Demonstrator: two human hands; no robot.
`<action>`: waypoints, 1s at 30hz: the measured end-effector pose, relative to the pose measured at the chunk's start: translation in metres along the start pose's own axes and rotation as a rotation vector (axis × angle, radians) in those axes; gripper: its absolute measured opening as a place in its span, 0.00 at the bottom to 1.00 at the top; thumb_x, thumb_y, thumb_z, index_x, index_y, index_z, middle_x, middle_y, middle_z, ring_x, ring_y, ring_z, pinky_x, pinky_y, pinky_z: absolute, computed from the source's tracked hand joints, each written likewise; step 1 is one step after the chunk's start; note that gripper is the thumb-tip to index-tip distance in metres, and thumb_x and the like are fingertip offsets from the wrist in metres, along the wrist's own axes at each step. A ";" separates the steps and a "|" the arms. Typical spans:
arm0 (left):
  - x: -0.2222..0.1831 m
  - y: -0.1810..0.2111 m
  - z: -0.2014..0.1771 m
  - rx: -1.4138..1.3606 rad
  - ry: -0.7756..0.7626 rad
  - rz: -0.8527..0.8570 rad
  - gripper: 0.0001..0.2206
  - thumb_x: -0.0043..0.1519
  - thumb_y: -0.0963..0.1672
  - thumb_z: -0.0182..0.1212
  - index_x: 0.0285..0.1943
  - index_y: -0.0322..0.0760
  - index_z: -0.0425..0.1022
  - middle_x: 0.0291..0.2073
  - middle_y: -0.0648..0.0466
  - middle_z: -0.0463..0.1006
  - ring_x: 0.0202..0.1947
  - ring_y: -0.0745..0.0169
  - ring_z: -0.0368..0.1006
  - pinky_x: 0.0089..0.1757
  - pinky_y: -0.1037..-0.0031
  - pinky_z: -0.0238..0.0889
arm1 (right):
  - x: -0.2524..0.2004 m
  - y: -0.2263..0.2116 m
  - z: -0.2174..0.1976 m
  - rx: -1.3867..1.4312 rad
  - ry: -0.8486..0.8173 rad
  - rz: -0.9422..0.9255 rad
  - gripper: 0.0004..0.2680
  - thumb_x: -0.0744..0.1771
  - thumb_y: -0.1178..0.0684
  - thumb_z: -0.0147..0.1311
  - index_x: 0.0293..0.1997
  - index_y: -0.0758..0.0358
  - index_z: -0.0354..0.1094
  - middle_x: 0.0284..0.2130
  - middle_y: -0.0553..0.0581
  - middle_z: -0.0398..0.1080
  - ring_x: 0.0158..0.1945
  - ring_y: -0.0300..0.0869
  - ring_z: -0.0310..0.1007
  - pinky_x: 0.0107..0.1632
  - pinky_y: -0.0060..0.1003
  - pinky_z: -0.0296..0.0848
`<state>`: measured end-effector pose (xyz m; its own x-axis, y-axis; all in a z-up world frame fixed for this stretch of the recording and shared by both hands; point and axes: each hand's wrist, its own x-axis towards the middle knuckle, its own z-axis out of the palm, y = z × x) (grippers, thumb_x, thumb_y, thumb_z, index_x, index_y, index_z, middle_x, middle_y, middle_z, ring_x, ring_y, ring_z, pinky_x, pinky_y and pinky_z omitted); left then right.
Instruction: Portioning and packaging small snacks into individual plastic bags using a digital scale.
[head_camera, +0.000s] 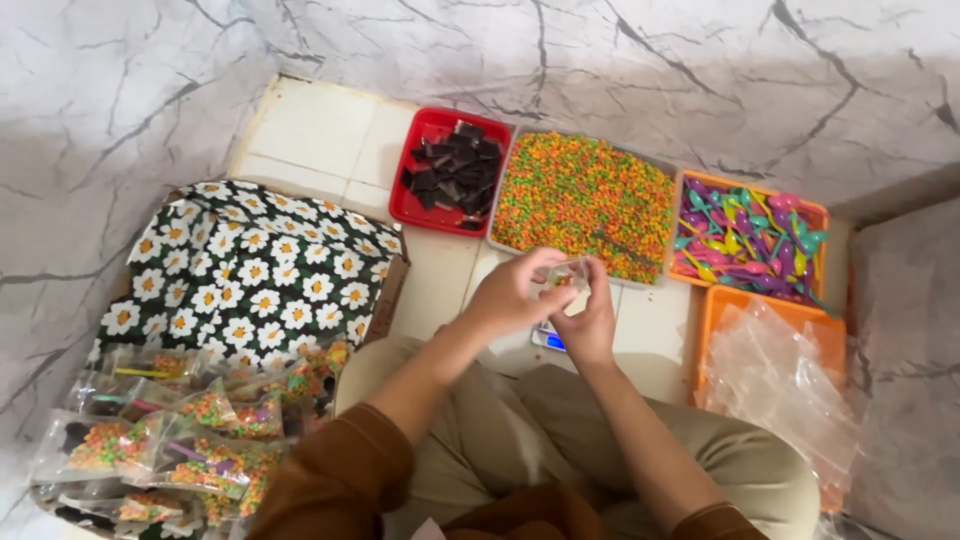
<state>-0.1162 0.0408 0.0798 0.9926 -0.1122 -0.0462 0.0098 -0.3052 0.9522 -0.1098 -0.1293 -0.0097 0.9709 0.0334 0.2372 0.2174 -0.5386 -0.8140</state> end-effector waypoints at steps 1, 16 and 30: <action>0.006 -0.010 -0.014 0.001 0.006 0.002 0.27 0.55 0.54 0.67 0.62 0.45 0.72 0.55 0.41 0.79 0.53 0.41 0.77 0.52 0.55 0.70 | 0.005 -0.001 0.003 0.002 -0.002 -0.005 0.34 0.59 0.51 0.72 0.71 0.59 0.55 0.56 0.62 0.71 0.63 0.57 0.68 0.67 0.53 0.62; 0.168 -0.272 -0.094 0.790 -0.017 -0.455 0.31 0.57 0.49 0.58 0.68 0.23 0.68 0.73 0.34 0.57 0.73 0.37 0.53 0.65 0.56 0.55 | 0.073 -0.003 0.070 0.116 0.037 -0.167 0.20 0.62 0.60 0.69 0.57 0.59 0.64 0.56 0.58 0.64 0.64 0.51 0.67 0.62 0.46 0.71; 0.176 -0.267 -0.111 0.941 -0.010 -0.543 0.24 0.61 0.43 0.50 0.68 0.29 0.68 0.69 0.46 0.65 0.73 0.44 0.52 0.67 0.47 0.39 | 0.072 0.016 0.094 0.165 -0.023 -0.070 0.20 0.62 0.61 0.70 0.56 0.61 0.64 0.55 0.59 0.65 0.64 0.53 0.67 0.62 0.49 0.71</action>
<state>0.0693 0.2069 -0.1488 0.8828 0.2503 -0.3975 0.3465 -0.9184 0.1912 -0.0266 -0.0563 -0.0556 0.9543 0.0866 0.2860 0.2967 -0.3885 -0.8724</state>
